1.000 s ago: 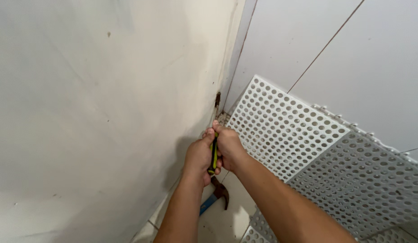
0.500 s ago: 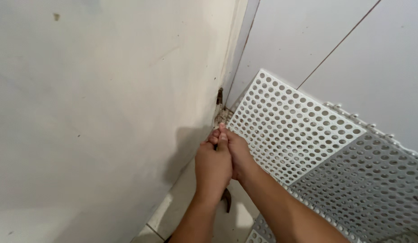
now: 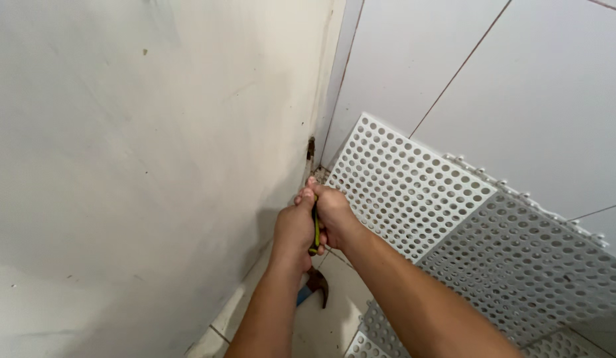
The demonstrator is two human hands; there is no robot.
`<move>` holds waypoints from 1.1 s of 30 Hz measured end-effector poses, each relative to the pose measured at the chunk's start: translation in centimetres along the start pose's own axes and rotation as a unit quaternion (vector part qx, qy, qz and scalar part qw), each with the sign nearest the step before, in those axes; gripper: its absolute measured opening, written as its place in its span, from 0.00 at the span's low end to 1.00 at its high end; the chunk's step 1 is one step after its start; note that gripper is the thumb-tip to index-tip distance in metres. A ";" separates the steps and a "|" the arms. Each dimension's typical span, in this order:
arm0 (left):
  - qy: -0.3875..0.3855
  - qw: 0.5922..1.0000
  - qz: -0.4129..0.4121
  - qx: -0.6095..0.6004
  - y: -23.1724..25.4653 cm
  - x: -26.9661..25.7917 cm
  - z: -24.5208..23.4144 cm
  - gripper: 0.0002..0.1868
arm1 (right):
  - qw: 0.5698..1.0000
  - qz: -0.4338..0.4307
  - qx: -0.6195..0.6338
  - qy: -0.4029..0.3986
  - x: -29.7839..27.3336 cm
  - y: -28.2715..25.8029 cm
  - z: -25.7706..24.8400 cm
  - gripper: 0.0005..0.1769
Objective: The person uses a screwdriver and hammer to chip away grout from the corner joint between a tiled wall and a white plastic drain cover. The person repeatedly strikes the screwdriver with the hammer to loosen and remove material from the corner.
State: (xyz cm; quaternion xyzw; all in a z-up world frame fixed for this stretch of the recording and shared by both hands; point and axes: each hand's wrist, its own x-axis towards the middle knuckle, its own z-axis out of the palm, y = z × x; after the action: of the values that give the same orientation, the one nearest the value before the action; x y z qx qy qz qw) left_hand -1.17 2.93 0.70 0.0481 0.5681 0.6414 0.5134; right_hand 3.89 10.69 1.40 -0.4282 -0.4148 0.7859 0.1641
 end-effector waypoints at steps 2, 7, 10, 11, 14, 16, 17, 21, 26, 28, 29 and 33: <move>0.006 1.000 0.008 0.009 0.4 -0.4 0.1 0.24 | 0.999 0.002 0.044 -0.003 0.5 0.2 0.2 0.23; -0.017 1.000 -0.008 -0.003 1.1 -0.6 -0.4 0.26 | 0.996 0.032 -0.076 0.024 1.3 0.5 -0.3 0.24; 0.004 1.000 0.006 0.027 0.5 0.0 -0.8 0.24 | 1.000 -0.002 0.013 -0.001 2.6 1.8 -0.9 0.23; 0.018 0.999 0.014 0.044 0.0 0.3 -0.8 0.24 | 0.999 -0.003 0.046 -0.012 3.2 2.3 -1.2 0.23; 0.092 0.981 0.080 0.149 -1.9 1.5 -0.1 0.24 | 0.987 -0.019 0.146 -0.072 5.0 3.8 -2.4 0.22; 0.173 0.905 0.276 0.275 -3.4 1.8 1.0 0.23 | 0.965 -0.042 0.206 -0.154 5.3 4.1 -3.1 0.22; 0.210 0.842 0.371 0.331 -3.6 2.2 1.1 0.23 | 0.961 -0.041 0.221 -0.158 5.4 3.9 -3.2 0.22; 0.038 0.980 0.165 0.100 -3.8 2.9 -1.1 0.22 | 0.996 -0.009 0.082 -0.041 4.2 3.0 -2.4 0.23; -0.090 0.980 -0.072 -0.165 -2.3 1.5 -1.0 0.23 | 0.989 -0.027 -0.133 0.057 1.4 0.3 -1.4 0.24; -0.080 0.983 -0.059 -0.156 -2.1 0.8 -0.1 0.20 | 0.986 -0.036 -0.152 0.063 0.7 0.1 -1.7 0.25; -0.073 0.985 -0.052 -0.149 -1.8 0.5 0.2 0.18 | 0.990 -0.017 -0.134 0.037 0.5 0.1 -1.8 0.26; -0.019 0.998 -0.047 -0.045 0.0 0.0 0.7 0.21 | 0.996 0.029 -0.074 -0.034 0.5 -0.4 -2.0 0.29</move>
State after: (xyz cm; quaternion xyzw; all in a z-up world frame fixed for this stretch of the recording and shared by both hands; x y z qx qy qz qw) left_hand -0.72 3.43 0.93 0.0107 0.5300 0.6408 0.5553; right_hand 5.22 12.27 0.88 -0.4242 -0.4645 0.7715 0.0954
